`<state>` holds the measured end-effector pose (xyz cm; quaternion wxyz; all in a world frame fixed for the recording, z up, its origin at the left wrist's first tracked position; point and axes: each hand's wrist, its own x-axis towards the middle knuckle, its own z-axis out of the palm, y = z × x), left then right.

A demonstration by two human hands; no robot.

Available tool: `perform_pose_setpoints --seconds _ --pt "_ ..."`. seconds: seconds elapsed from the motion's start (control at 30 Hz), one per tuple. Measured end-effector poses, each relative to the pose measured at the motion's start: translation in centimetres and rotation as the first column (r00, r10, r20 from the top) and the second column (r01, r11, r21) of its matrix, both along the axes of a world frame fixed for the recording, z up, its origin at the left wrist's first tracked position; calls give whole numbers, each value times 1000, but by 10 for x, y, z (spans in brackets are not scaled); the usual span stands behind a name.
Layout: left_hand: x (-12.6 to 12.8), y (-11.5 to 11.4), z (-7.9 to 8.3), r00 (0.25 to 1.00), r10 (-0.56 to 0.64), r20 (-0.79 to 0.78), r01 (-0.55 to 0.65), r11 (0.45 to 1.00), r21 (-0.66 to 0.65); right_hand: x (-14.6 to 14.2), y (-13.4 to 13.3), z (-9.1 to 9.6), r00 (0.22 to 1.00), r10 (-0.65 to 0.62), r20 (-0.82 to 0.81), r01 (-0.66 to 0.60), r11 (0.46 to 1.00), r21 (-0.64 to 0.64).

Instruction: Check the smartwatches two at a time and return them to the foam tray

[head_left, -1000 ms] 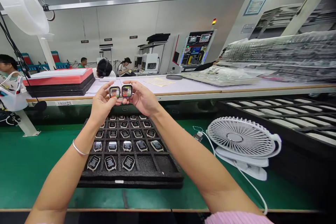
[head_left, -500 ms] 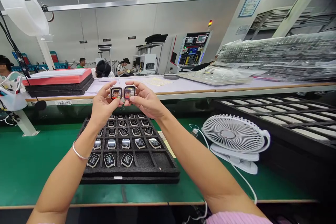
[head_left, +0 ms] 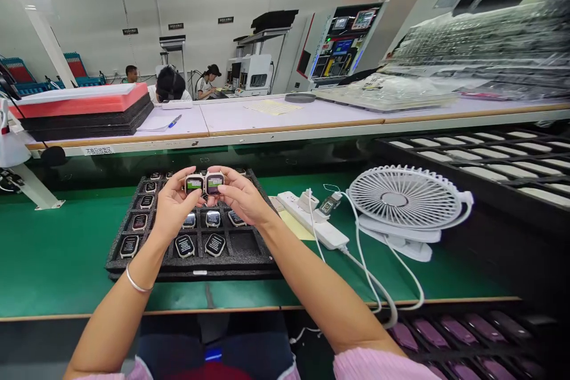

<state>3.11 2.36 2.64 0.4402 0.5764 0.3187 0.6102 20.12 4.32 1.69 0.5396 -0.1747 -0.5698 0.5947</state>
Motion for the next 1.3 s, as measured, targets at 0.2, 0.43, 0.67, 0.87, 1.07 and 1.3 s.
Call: perform_pose_setpoints --seconds 0.2,0.43,0.67,0.87,1.07,1.3 --pt "1 2 -5 1000 -4 -10 4 1000 -10 1 1 -6 1000 4 6 -4 1000 -5" --pt "-1 -1 -8 999 -20 -33 19 999 -27 1 3 -10 999 -31 20 31 999 22" --pt "-2 3 -10 999 -44 -8 44 999 -18 1 5 -12 998 -42 36 40 998 47" --pt "-2 4 -11 997 -68 36 69 997 -40 0 5 -12 999 -47 24 46 998 32" --pt "-2 5 -9 995 -77 71 83 992 -91 0 5 -12 999 -31 7 31 999 -14" --pt "0 12 -25 989 -57 138 87 972 -220 -3 8 -30 997 -58 -42 45 963 -265"
